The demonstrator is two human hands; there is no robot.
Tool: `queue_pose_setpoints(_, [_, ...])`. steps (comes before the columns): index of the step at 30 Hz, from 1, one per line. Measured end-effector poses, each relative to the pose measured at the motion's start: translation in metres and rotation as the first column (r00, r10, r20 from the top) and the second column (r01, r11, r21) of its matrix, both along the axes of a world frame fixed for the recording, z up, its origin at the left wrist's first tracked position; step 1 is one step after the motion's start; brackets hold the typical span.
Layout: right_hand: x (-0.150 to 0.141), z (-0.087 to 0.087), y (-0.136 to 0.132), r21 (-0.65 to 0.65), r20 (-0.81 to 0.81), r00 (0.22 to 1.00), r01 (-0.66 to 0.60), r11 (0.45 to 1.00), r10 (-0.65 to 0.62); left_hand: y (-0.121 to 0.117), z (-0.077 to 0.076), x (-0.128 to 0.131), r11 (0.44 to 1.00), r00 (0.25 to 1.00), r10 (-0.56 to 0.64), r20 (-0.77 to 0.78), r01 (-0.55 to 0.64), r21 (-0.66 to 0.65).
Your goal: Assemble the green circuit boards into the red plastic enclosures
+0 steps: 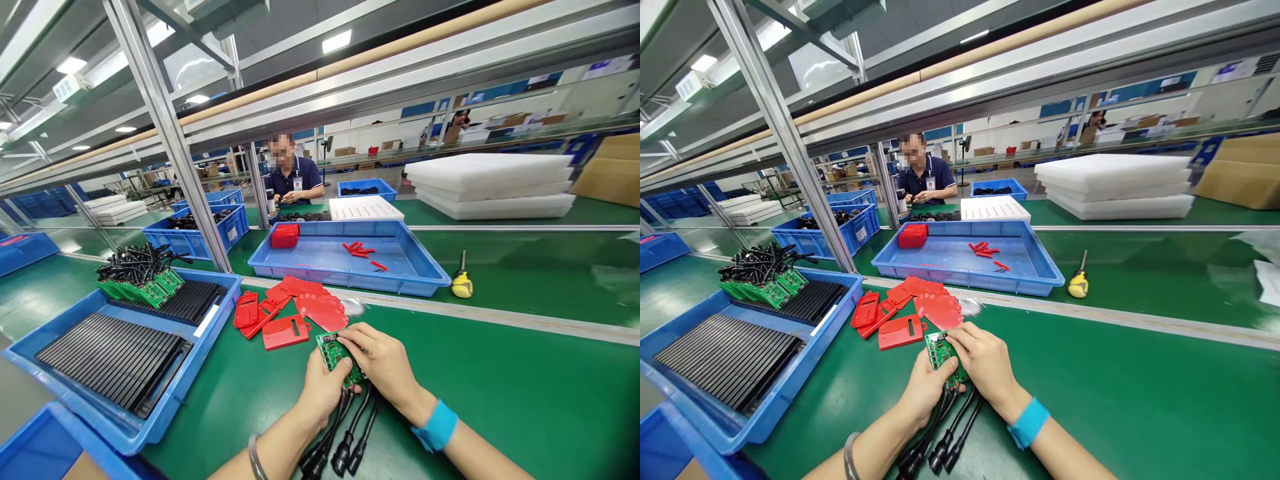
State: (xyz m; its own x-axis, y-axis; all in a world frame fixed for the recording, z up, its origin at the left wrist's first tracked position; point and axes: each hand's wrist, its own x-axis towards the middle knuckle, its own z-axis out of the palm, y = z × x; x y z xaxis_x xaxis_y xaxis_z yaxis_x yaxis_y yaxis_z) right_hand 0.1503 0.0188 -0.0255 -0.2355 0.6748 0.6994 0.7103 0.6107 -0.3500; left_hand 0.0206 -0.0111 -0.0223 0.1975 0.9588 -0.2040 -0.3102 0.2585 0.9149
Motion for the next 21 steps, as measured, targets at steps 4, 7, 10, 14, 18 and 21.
queue_pose_setpoints(4, [0.0009,0.0031,0.0007,-0.089,-0.062,0.997,-0.040,0.995,0.035,-0.0006,0.0002,0.0000,1.000,1.000,-0.006,-0.019,0.006,0.014])
queue_pose_setpoints(7, [0.0001,0.0037,0.0022,-0.159,-0.130,0.990,-0.070,0.985,0.049,-0.0009,-0.0004,0.0004,1.000,1.000,-0.003,-0.009,0.003,0.012])
queue_pose_setpoints(10, [-0.0012,0.0011,0.0041,-0.198,-0.181,0.982,-0.086,0.976,0.050,-0.0001,-0.0013,0.0005,1.000,1.000,0.004,-0.005,-0.004,0.003])
queue_pose_setpoints(14, [-0.0007,-0.0011,0.0042,-0.159,-0.110,0.991,-0.087,0.983,0.070,0.0018,-0.0012,-0.0003,1.000,1.000,-0.004,-0.027,0.004,0.006])
queue_pose_setpoints(18, [0.0006,0.0013,0.0016,-0.019,-0.013,0.998,-0.059,0.998,0.059,0.0024,-0.0003,-0.0010,1.000,1.000,-0.005,-0.023,0.005,-0.001])
queue_pose_setpoints(21, [0.0007,0.0021,0.0004,0.119,0.067,0.998,-0.010,0.993,0.002,0.0024,-0.0011,-0.0012,1.000,1.000,-0.014,-0.024,0.014,0.003])
